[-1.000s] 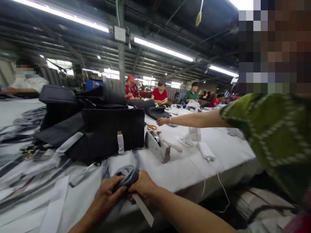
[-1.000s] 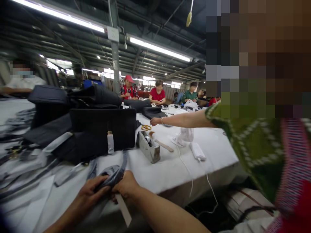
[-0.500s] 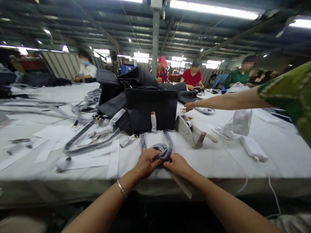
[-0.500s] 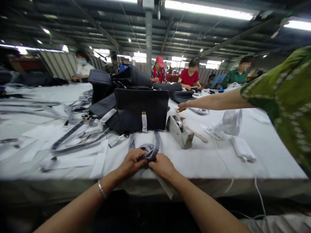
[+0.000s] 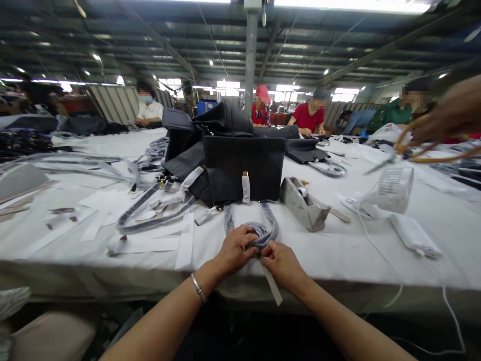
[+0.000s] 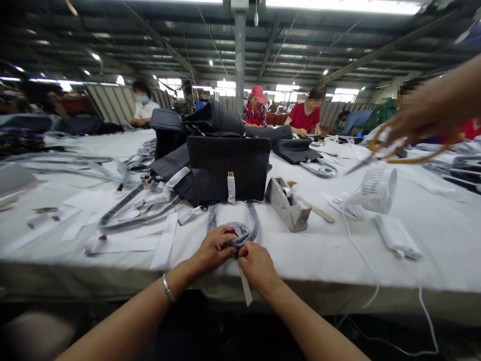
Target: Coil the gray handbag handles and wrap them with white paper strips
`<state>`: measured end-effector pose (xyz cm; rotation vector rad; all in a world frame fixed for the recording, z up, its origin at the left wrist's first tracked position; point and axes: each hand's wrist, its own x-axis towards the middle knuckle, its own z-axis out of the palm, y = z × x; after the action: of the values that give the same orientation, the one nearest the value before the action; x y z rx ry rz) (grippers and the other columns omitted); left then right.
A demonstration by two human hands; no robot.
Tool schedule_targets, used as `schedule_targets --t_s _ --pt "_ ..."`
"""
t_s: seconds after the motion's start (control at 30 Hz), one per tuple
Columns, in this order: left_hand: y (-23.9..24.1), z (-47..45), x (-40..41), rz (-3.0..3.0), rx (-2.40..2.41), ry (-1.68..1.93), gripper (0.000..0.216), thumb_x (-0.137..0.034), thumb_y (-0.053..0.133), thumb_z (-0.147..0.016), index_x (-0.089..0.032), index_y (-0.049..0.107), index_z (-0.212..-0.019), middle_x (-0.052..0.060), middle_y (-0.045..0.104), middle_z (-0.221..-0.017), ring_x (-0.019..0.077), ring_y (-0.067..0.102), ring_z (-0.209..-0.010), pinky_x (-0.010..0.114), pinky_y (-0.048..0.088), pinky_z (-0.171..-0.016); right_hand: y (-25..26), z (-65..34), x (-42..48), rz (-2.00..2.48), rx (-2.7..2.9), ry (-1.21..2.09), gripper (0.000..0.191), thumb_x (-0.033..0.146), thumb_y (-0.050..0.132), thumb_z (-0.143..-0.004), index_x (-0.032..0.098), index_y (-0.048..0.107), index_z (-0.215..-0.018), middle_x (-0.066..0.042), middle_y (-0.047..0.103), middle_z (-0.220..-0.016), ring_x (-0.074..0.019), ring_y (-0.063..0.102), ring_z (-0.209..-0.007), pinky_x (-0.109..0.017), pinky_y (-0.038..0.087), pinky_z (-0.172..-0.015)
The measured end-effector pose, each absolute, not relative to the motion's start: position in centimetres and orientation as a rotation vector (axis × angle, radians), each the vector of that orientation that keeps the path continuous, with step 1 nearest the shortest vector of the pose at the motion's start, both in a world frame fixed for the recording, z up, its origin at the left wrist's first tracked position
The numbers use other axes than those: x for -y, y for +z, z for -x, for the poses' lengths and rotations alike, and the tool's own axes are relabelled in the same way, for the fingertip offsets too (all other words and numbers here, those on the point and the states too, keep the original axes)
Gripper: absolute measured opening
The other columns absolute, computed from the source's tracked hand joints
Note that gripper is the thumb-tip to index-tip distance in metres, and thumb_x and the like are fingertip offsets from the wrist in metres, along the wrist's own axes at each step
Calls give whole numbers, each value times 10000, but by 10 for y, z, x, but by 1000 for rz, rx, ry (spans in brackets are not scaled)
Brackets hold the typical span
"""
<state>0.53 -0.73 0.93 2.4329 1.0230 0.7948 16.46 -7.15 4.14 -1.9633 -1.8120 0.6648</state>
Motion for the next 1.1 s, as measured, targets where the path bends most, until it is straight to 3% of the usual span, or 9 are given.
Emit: schedule_targets --t_s 0.17,0.33,0.63,0.87,1.1 --pt "9 -6 9 -2511 -1001 773 213 -207 682 -801 -231 706 -1011 84 586 -1170 263 543 -1110 410 404 -926 51 -181 77 2029 1875 474 100 218 576 -801 214 676 -785 -10 698 -826 -159 620 -777 -247 382 -684" --pt "8 -7 10 -2530 -993 774 283 -170 694 -780 -241 702 -1054 96 537 -1196 269 520 -1132 428 412 -947 73 -186 51 1754 2056 322 201 206 528 -864 243 719 -912 -6 685 -940 -135 615 -885 -230 397 -804" --pt "10 -8 10 -2450 -915 849 331 -129 642 -758 -250 702 -1060 84 549 -1163 256 506 -1133 410 448 -988 74 -180 9 1561 2579 219 223 228 528 -868 261 721 -974 -20 677 -920 -158 636 -837 -234 405 -673" --pt "-1 -6 1 -2448 -849 949 246 -270 596 -828 -241 720 -1039 113 551 -1214 269 547 -1126 395 493 -977 74 -174 9 1554 2719 61 286 325 449 -931 184 680 -1026 -100 694 -959 -218 676 -814 -277 471 -622" --pt "-5 -7 -5 -2525 -850 979 236 -351 639 -835 -292 722 -1048 88 585 -1230 249 595 -1103 325 523 -955 73 -155 3 1570 2899 -35 228 270 546 -856 152 672 -1005 -112 705 -947 -262 687 -864 -379 562 -657"
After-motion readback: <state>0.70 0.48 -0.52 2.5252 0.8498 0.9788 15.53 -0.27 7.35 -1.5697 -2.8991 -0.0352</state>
